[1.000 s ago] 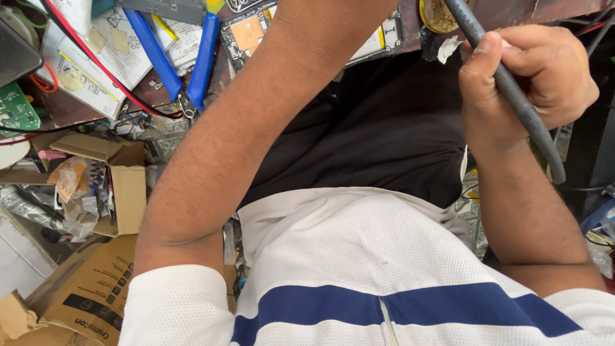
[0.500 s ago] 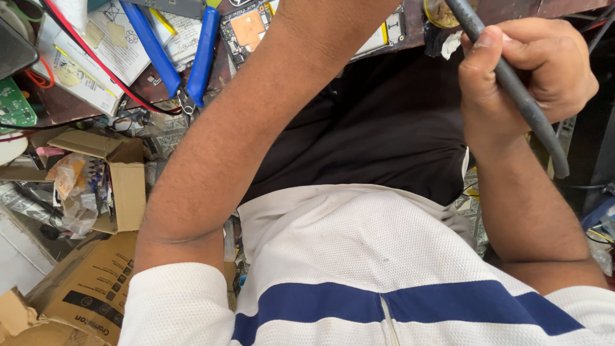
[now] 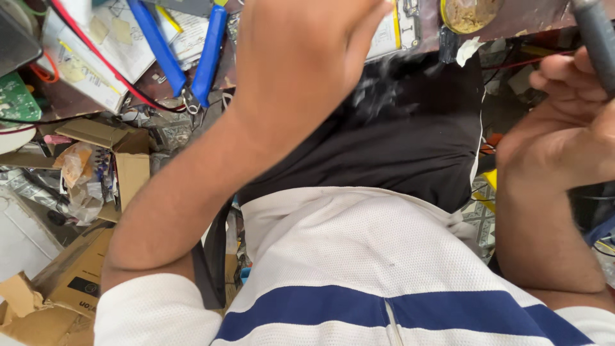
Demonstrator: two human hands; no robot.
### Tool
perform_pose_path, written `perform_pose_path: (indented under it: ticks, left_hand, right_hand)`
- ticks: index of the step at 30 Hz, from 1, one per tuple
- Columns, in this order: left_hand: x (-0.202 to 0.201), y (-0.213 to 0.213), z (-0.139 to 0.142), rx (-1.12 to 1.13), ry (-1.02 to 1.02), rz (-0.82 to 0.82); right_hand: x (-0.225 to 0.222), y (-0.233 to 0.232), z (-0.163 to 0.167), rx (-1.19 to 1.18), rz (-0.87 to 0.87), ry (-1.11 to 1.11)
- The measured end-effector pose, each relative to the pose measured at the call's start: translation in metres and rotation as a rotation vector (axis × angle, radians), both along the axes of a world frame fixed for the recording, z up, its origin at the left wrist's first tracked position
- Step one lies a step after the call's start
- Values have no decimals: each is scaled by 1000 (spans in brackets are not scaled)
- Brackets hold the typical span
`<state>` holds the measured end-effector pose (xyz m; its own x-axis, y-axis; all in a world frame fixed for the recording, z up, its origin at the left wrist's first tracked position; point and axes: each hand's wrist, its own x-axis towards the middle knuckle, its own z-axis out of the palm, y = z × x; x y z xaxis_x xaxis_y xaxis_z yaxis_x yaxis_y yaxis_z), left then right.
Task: The person solders a small wire onto a mobile phone motherboard using a soldering iron and solder wire. They then pick up a small circuit board, connect a wire to it, and solder the connection. The person works at a cluttered repair bench with various tools and electronic parts visible.
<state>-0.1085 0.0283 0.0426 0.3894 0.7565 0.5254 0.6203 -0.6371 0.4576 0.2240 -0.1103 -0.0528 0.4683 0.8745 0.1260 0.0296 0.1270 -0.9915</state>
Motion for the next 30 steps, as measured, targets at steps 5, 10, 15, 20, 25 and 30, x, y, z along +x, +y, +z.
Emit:
perform_pose_path:
  ticks: [5,10,15,20,25,30]
  left_hand:
    - [0,-18,7,-176,-116,-94]
    - [1,-15,-2,-119,-82,-104]
    - [1,-11,-5,-110,-69,-125]
    - [-1,-9,-4,-200,-142,-128]
    - [-1,-9,-7,-174,-115,-108]
    - [0,-11,-8,-226,-135,-91]
  right_hand:
    - [-29,0,5,10,66,62]
    - [-46,12,11,51,201,-41]
    - [-49,28,9,278,296,-476]
    - [-46,42,12,310,377,-476]
    - [-43,49,10,343,483,-448]
    - [-39,55,6,398,559,-449]
